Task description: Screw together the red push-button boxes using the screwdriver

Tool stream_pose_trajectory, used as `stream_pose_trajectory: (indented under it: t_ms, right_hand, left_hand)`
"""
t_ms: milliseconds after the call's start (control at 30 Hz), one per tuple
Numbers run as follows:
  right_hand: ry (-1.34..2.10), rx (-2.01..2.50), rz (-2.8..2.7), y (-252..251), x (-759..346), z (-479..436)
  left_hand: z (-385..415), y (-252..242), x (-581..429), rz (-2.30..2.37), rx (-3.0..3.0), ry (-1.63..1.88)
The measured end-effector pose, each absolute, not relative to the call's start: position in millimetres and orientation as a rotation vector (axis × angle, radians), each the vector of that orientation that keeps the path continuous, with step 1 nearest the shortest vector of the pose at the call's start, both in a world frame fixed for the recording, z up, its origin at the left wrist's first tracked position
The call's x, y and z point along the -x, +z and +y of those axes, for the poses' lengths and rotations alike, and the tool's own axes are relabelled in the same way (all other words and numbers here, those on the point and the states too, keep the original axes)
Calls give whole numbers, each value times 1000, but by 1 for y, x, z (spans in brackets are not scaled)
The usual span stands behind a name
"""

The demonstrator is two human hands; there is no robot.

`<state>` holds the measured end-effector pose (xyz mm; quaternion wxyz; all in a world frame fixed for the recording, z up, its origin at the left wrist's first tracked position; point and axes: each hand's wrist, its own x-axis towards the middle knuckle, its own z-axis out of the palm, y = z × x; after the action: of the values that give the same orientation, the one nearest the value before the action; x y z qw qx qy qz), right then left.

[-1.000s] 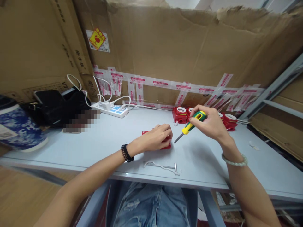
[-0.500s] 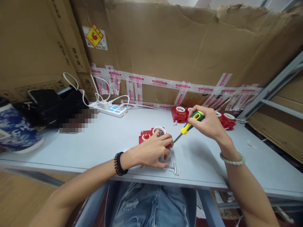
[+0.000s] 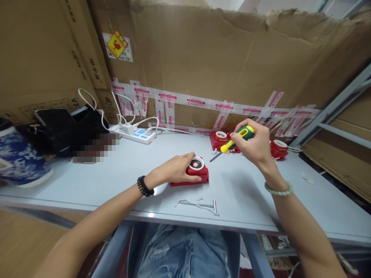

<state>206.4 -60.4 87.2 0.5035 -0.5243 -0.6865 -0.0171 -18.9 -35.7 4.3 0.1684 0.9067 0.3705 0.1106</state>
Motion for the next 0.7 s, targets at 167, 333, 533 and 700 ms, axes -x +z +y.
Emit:
stream_pose_trajectory:
  t_ms: [167,333,533,700]
  right_hand:
    - [-69,1285,-1754,84,-187,-47]
    - [-70,1362,-1814,79,-182,-44]
    - [-139,1391,-1796,78,-183,-42]
    - [-269,1497,-1789,78,-183,-44]
  left_hand:
    - [-36,6,19,909,-2556,318]
    - [-34,4,18,895,-2527,327]
    - [-34,4,18,891,-2512,333]
    - [-35,5,17,895,-2516,328]
